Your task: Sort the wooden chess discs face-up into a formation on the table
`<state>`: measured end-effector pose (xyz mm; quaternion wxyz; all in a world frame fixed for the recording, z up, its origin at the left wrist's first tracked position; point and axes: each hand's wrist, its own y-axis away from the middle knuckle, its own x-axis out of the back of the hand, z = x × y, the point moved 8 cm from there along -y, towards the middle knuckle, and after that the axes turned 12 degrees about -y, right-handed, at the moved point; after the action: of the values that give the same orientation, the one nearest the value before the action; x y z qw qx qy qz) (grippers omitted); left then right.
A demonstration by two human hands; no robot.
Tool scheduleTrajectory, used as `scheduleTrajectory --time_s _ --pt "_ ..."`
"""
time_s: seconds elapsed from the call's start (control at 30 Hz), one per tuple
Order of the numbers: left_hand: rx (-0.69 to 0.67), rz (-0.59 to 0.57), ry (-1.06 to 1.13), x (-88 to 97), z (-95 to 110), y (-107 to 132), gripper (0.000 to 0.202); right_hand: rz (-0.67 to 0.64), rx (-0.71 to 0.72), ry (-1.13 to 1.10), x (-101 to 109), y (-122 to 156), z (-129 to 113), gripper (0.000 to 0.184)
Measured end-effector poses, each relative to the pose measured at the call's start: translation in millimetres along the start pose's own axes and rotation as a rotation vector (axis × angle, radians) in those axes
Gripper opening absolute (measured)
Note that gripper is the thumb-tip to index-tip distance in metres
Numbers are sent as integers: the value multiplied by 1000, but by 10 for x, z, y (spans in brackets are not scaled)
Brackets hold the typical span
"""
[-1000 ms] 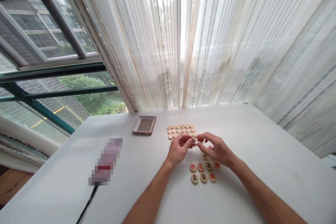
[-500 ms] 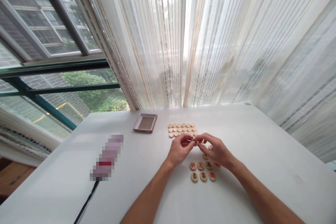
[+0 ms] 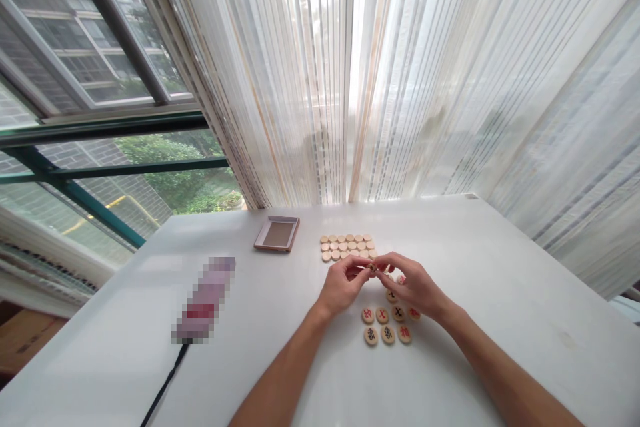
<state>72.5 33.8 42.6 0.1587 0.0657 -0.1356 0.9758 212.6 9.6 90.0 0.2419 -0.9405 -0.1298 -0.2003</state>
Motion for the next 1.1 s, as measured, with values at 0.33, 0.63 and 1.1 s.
scheduleTrajectory --time_s 0.33,0.63,1.1 --pt "-193 32 -343 -27 307 74 26 60 -171 -61 -19 -8 109 18" --pt "-315 89 -733 60 362 68 15 114 -116 78 150 -31 155 19" --pt "-415 -40 -933 -108 156 -43 11 74 -211 101 285 5 567 23"
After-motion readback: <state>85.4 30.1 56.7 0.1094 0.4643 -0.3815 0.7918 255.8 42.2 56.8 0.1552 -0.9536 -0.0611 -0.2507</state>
